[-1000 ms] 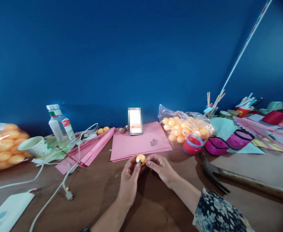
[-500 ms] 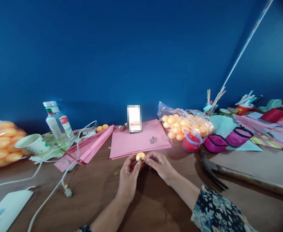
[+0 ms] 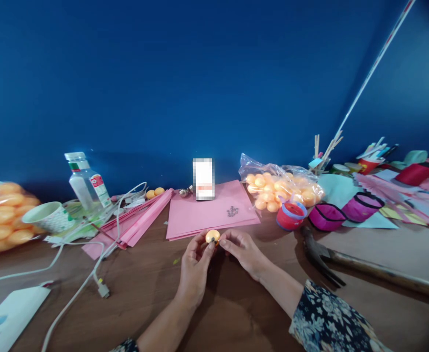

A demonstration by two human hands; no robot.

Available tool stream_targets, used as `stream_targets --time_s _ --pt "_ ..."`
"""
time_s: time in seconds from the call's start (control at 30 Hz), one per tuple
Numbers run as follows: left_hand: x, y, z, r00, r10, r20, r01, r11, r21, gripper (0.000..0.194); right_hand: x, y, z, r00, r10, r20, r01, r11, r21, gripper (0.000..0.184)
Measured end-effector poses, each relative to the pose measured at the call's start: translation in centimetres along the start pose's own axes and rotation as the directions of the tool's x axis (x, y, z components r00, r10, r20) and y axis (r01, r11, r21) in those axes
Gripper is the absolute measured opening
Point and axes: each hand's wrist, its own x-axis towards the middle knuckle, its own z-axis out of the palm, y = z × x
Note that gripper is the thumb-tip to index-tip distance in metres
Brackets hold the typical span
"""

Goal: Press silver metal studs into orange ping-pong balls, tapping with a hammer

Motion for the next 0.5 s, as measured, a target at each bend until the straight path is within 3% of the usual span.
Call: stream_targets --time_s 0.5 --pt "0.14 -0.09 -0.13 1.000 0.008 -0.009 -0.007 1.000 0.007 0.038 -0.14 -0.38 0.05 1.000 0.009 0.013 -0.010 1.000 0.026 0.024"
